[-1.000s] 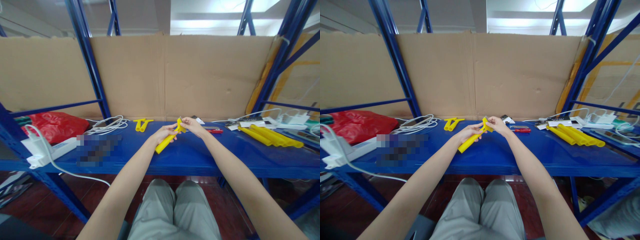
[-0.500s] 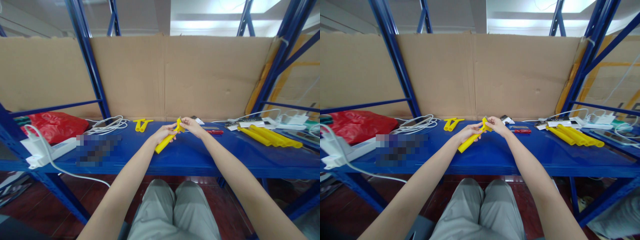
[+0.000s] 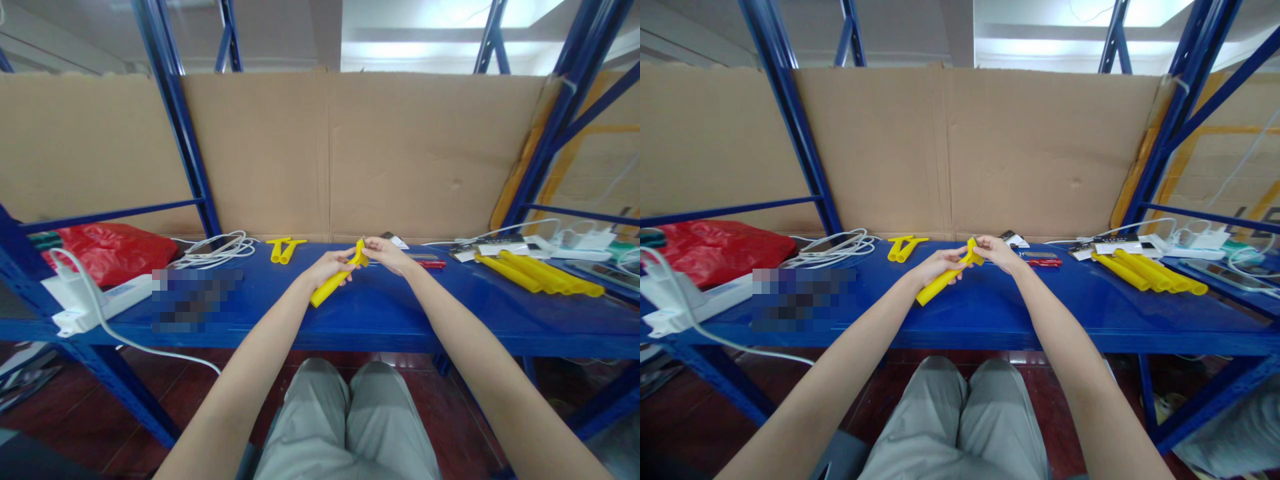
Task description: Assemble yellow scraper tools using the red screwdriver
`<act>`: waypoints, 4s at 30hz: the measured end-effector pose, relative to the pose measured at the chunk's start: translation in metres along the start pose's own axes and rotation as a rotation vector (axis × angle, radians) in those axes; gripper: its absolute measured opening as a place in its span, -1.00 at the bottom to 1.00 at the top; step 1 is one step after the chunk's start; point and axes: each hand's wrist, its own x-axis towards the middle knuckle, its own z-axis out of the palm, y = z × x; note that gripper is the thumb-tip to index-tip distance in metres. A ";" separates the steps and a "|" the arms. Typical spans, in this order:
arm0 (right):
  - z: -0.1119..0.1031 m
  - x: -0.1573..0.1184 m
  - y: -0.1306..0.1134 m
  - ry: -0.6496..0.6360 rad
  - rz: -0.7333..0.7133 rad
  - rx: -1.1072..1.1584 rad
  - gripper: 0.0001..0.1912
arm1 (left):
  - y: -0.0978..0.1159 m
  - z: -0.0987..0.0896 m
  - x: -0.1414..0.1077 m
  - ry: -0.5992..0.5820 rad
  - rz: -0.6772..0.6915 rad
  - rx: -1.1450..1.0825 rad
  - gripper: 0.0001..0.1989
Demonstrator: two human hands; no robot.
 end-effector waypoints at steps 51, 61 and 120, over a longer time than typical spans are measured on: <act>-0.004 0.005 0.005 0.099 -0.118 -0.114 -0.65 | -0.002 0.002 0.007 0.045 0.028 -0.201 -0.31; 0.003 0.004 -0.002 0.256 -0.506 -0.628 -0.91 | -0.002 0.001 0.008 0.027 -0.010 -0.292 -0.29; -0.007 0.001 0.009 -0.017 -0.019 -0.125 -0.74 | -0.002 0.006 0.004 -0.007 -0.102 -0.135 -0.37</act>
